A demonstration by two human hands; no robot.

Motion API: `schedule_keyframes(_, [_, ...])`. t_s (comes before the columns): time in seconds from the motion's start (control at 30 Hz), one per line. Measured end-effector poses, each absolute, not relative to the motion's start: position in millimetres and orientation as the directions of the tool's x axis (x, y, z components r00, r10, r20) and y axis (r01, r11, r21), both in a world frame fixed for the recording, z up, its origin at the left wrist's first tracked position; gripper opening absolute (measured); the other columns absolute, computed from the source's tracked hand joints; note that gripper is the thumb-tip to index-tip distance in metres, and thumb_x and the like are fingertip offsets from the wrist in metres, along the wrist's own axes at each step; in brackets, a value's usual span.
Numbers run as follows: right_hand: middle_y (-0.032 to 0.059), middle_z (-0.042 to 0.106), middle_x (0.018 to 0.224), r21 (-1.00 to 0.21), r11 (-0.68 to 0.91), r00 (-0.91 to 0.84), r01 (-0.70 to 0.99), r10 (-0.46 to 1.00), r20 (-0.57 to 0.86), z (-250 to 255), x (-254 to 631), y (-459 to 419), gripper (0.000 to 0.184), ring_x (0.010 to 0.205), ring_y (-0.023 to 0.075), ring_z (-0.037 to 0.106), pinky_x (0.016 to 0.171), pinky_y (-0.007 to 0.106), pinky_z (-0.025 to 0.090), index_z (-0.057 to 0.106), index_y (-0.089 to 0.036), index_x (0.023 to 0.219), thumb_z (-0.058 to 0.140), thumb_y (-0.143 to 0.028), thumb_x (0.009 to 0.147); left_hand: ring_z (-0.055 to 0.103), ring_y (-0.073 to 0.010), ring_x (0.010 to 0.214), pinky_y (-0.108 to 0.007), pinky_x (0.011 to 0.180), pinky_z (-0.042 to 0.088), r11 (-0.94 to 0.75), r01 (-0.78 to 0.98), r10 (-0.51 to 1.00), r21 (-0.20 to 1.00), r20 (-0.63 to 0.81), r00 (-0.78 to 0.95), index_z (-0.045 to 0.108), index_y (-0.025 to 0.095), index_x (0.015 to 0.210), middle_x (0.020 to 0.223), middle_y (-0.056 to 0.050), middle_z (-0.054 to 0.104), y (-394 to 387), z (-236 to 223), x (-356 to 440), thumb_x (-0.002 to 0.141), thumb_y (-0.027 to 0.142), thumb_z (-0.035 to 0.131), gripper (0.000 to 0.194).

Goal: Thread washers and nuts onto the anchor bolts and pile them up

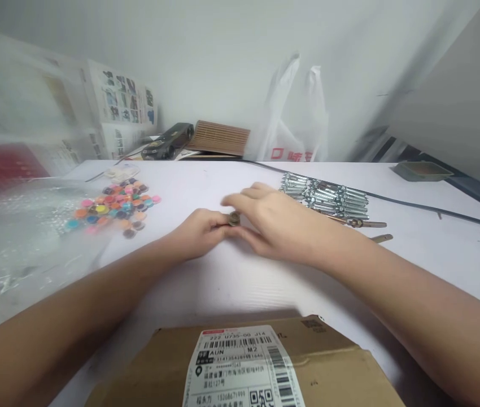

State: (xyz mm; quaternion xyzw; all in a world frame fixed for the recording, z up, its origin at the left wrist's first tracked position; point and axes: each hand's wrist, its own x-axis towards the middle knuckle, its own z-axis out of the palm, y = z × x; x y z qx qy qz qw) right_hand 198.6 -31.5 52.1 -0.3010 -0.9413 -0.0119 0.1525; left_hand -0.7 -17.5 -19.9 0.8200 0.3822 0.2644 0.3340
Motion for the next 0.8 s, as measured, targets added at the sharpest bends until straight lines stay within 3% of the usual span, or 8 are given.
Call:
schedule_keyframes(0.1, [0.0091, 0.064, 0.080, 0.045, 0.856, -0.826, 0.515, 0.482, 0.293, 51.5, 196.9, -27.3, 0.018, 0.080, 0.0212, 0.055, 0.072, 0.032, 0.041, 0.067, -0.014, 0.091, 0.049, -0.013, 0.089, 0.054, -0.0133, 0.070, -0.026, 0.068, 0.040, -0.492, 0.472, 0.816, 0.731, 0.198, 0.543, 0.073, 0.017, 0.089, 0.074, 0.002, 0.065, -16.3, -21.6, 0.9, 0.089, 0.033, 0.051, 0.027])
schedule_keyframes(0.2, [0.0101, 0.060, 0.068, 0.307, 0.753, -0.809, 0.582, 0.499, 0.310, 43.6, 183.8, -29.1, 0.022, 0.068, 0.0213, 0.051, 0.065, 0.033, 0.037, 0.063, -0.013, 0.071, 0.049, -0.011, 0.088, 0.055, -0.0132, 0.070, -0.025, 0.068, 0.040, -0.519, 0.461, 0.801, 0.720, 0.221, 0.557, 0.072, 0.017, 0.087, 0.075, 0.001, 0.067, -16.7, -20.4, 2.0, 0.090, 0.032, 0.049, 0.027])
schedule_keyframes(0.27, [0.0115, 0.059, 0.063, 0.404, 0.660, -0.774, 0.633, 0.534, 0.339, 38.4, 174.7, -32.9, 0.028, 0.062, 0.0215, 0.051, 0.061, 0.034, 0.034, 0.061, -0.013, 0.066, 0.046, -0.013, 0.090, 0.052, -0.0123, 0.064, -0.025, 0.062, 0.038, -0.518, 0.499, 0.809, 0.695, 0.210, 0.549, 0.070, 0.015, 0.078, 0.067, 0.001, 0.063, -17.7, -19.1, 2.2, 0.090, 0.033, 0.048, 0.030])
schedule_keyframes(0.4, [0.0131, 0.060, 0.059, 0.307, 0.545, -0.625, 0.780, 0.704, 0.338, 35.3, 169.5, -37.3, 0.042, 0.058, 0.0239, 0.053, 0.054, 0.034, 0.027, 0.062, -0.014, 0.065, 0.039, -0.030, 0.096, 0.048, -0.0117, 0.058, -0.025, 0.058, 0.036, -0.497, 0.558, 0.833, 0.665, 0.185, 0.521, 0.069, 0.014, 0.075, 0.060, 0.001, 0.058, -18.8, -19.5, 1.9, 0.089, 0.034, 0.049, 0.031])
schedule_keyframes(0.5, [0.0122, 0.060, 0.060, 0.211, 0.591, -0.628, 0.779, 0.733, 0.261, 38.9, 177.9, -35.6, 0.041, 0.063, 0.0248, 0.054, 0.055, 0.033, 0.029, 0.061, -0.013, 0.069, 0.042, -0.038, 0.095, 0.051, -0.0119, 0.063, -0.025, 0.063, 0.038, -0.519, 0.498, 0.811, 0.694, 0.215, 0.545, 0.071, 0.016, 0.078, 0.067, 0.002, 0.063, -18.2, -22.3, 1.4, 0.088, 0.029, 0.049, 0.027])
schedule_keyframes(0.6, [0.0101, 0.062, 0.070, 0.149, 0.702, -0.714, 0.696, 0.655, 0.245, 42.8, 188.1, -31.6, 0.022, 0.070, 0.0228, 0.054, 0.063, 0.032, 0.035, 0.061, -0.012, 0.082, 0.050, -0.029, 0.091, 0.053, -0.0122, 0.066, -0.025, 0.064, 0.038, -0.506, 0.476, 0.812, 0.719, 0.212, 0.543, 0.071, 0.017, 0.080, 0.072, 0.002, 0.066, -17.2, -24.1, 1.1, 0.089, 0.030, 0.049, 0.027])
schedule_keyframes(0.67, [0.0096, 0.062, 0.073, 0.172, 0.739, -0.753, 0.651, 0.602, 0.264, 43.6, 190.9, -29.1, 0.014, 0.070, 0.0212, 0.052, 0.067, 0.031, 0.037, 0.061, -0.012, 0.084, 0.050, -0.020, 0.088, 0.056, -0.0129, 0.071, -0.025, 0.067, 0.039, -0.494, 0.481, 0.821, 0.724, 0.205, 0.533, 0.072, 0.018, 0.087, 0.077, 0.002, 0.068, -16.8, -23.9, 1.3, 0.089, 0.031, 0.050, 0.026])
schedule_keyframes(0.8, [0.0095, 0.058, 0.062, 0.237, 0.701, -0.739, 0.672, 0.619, 0.265, 41.3, 183.1, -29.5, 0.023, 0.059, 0.0193, 0.048, 0.059, 0.032, 0.034, 0.059, -0.014, 0.069, 0.047, -0.022, 0.086, 0.057, -0.0128, 0.071, -0.025, 0.067, 0.039, -0.521, 0.494, 0.806, 0.696, 0.211, 0.553, 0.069, 0.017, 0.084, 0.076, 0.002, 0.068, -17.2, -22.2, 1.7, 0.090, 0.029, 0.049, 0.025])
